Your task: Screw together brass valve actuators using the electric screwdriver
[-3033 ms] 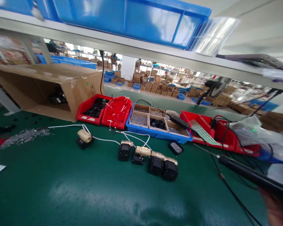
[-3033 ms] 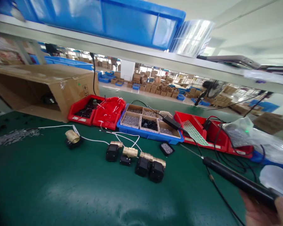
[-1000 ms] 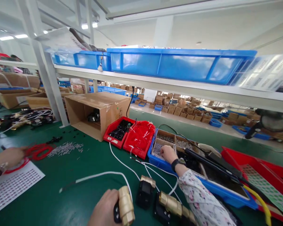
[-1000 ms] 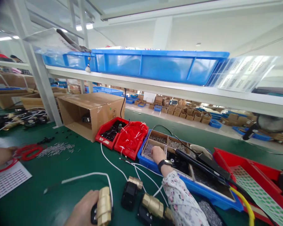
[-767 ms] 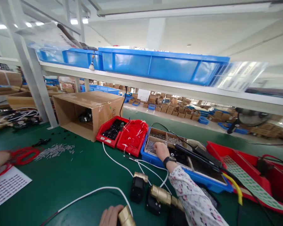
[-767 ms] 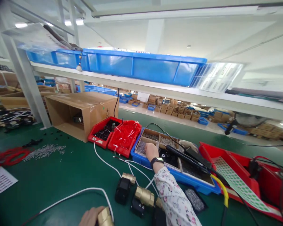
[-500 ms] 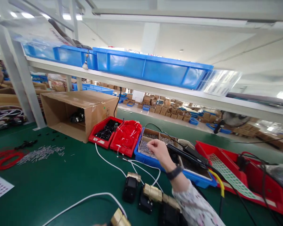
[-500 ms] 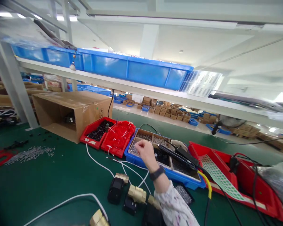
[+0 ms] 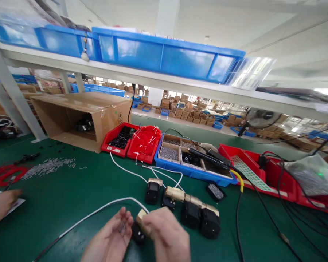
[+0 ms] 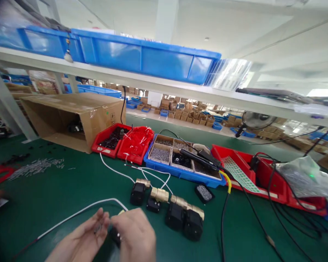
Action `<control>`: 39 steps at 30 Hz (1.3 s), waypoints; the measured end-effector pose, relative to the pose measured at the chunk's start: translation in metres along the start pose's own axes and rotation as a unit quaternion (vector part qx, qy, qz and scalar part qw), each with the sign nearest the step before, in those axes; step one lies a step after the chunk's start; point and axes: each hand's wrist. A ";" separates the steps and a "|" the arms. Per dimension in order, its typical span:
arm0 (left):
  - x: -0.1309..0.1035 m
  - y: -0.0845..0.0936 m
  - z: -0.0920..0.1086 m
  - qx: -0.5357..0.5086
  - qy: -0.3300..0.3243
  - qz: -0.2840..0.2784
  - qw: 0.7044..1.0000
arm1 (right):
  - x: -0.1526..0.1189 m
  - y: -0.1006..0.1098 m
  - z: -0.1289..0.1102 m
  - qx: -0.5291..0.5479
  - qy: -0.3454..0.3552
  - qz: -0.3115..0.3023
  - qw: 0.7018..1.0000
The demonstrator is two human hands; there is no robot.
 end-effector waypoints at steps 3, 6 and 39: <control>0.016 0.004 0.007 -0.008 -0.020 0.087 0.996 | -0.005 0.016 -0.001 -0.049 -0.050 0.037 0.997; 0.033 0.001 0.003 0.001 -0.027 0.067 0.997 | -0.018 -0.002 0.018 -0.144 -0.025 -0.046 0.988; 0.042 0.017 0.002 0.164 -0.009 -0.081 0.983 | -0.033 0.027 0.113 0.001 -0.219 -0.267 0.939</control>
Point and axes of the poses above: each hand's wrist, its own x-axis towards the middle knuckle, its own y-axis out of the back of the hand, z = x × y, and after that the axes turned 3 degrees about z, right-handed
